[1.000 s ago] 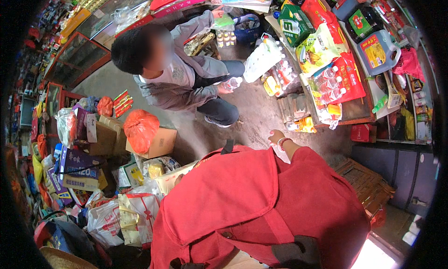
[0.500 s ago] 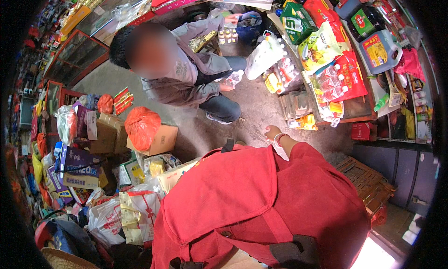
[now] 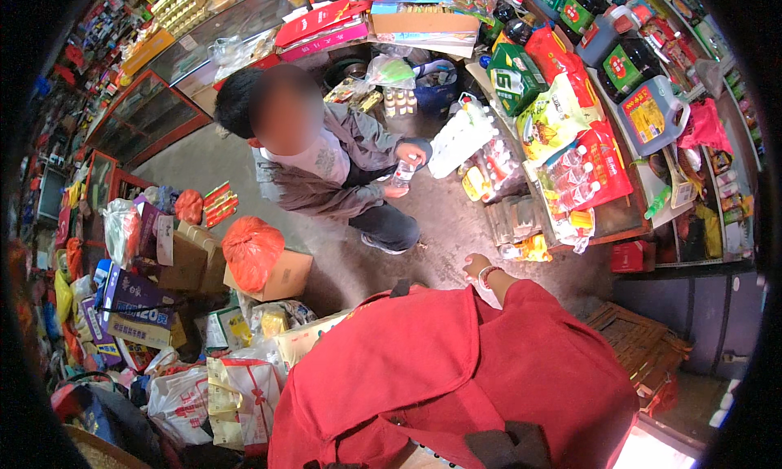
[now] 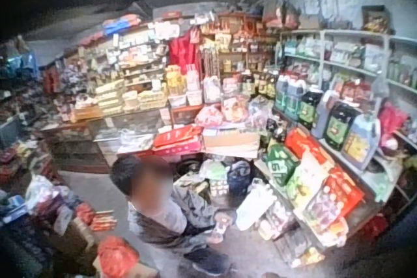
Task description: The person washes a cloth in a metal basin of water, then uses it to wipe the exterior and interior glass surfaces of a refrigerated display case. The person moves items inside the case to clean behind them and finishes by wiping the top surface of the case.
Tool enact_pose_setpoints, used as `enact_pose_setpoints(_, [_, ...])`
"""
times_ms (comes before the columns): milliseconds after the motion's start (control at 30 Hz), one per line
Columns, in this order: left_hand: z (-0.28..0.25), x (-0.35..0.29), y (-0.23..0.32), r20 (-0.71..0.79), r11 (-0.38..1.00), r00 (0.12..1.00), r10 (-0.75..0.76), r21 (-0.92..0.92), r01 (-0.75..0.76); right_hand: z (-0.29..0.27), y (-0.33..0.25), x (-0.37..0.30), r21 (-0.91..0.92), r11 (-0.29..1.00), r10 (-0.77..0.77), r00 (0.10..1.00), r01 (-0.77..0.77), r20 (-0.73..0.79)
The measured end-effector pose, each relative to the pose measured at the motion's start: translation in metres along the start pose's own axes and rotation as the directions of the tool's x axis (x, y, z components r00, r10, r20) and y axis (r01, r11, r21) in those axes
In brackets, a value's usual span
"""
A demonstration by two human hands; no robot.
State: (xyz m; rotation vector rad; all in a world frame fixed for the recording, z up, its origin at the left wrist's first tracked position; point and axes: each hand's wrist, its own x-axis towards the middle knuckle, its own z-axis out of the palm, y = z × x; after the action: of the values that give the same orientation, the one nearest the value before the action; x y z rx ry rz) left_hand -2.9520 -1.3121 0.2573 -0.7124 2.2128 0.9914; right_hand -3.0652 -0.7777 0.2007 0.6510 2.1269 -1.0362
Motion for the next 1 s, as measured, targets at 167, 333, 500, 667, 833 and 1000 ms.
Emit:
enact_pose_setpoints(167, [0.000, -0.002, 0.004, 0.002, 1.000, 1.000, 0.004, 0.012, -0.004, 0.006, 0.004, 0.003, 0.060, 0.998, -0.016, 1.000, 0.016, 0.016])
enact_pose_setpoints(333, [0.000, -0.006, 0.005, -0.003, 1.000, 1.000, 0.007, 0.023, -0.007, 0.004, -0.003, 0.007, 0.111, 0.992, 0.048, 0.997, -0.055, 0.064])
enact_pose_setpoints(500, [0.000, -0.008, 0.007, -0.010, 1.000, 1.000, 0.001, 0.026, -0.001, -0.002, -0.014, -0.003, 0.045, 0.997, 0.059, 0.995, -0.063, 0.079])
enact_pose_setpoints(667, [0.001, -0.009, 0.011, -0.012, 1.000, 1.000, -0.007, 0.027, 0.007, -0.001, -0.004, 0.011, 0.058, 0.998, 0.005, 0.997, -0.010, 0.073])
enact_pose_setpoints(833, [0.001, -0.007, 0.017, -0.019, 0.999, 1.000, 0.000, 0.041, 0.001, -0.001, 0.000, 0.030, -0.029, 0.997, -0.065, 0.997, 0.066, 0.045])
enact_pose_setpoints(1000, [0.004, -0.022, 0.006, -0.059, 0.999, 0.998, -0.029, 0.029, 0.031, -0.008, -0.023, 0.033, 0.020, 0.999, -0.035, 0.996, 0.033, 0.088])
